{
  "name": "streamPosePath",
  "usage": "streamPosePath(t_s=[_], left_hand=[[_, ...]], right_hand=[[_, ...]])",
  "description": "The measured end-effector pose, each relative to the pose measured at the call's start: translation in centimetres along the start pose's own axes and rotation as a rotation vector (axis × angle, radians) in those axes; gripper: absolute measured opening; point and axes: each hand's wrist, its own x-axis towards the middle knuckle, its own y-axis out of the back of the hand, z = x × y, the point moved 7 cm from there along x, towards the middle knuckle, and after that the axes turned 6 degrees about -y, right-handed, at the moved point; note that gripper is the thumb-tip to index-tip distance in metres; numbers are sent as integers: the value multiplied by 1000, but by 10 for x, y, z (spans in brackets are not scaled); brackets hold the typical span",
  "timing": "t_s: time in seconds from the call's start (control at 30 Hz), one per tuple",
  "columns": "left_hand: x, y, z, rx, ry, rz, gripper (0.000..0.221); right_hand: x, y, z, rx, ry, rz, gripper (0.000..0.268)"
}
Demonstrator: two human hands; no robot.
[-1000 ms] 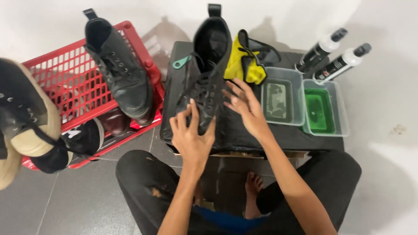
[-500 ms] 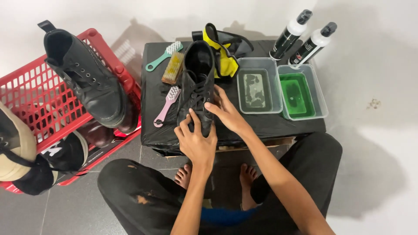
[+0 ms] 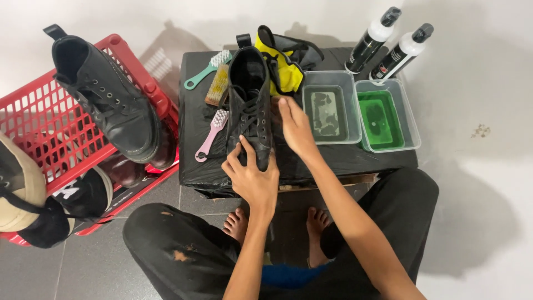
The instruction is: Cleaning the upper part of a black leather boot using brushes and a cloth.
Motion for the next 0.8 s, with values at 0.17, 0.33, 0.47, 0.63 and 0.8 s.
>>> streamPosePath(t_s=[0.17, 0.33, 0.47, 0.63, 0.8], left_hand=[[0, 0, -4, -13, 26, 29, 60], [-1, -2, -4, -26, 47, 14, 58], [-2, -5, -8, -31, 50, 34, 60], [-1, -4, -6, -39, 55, 10, 59], [-1, -6, -7, -25, 42, 1, 63]], right_hand=[[10, -12, -2, 179, -101, -29, 44], [4, -18, -36, 278, -169, -87, 45], [37, -23, -8, 403, -307, -71, 44], [50, -28, 3, 406, -328, -59, 51], [40, -21, -22, 284, -296, -74, 51]])
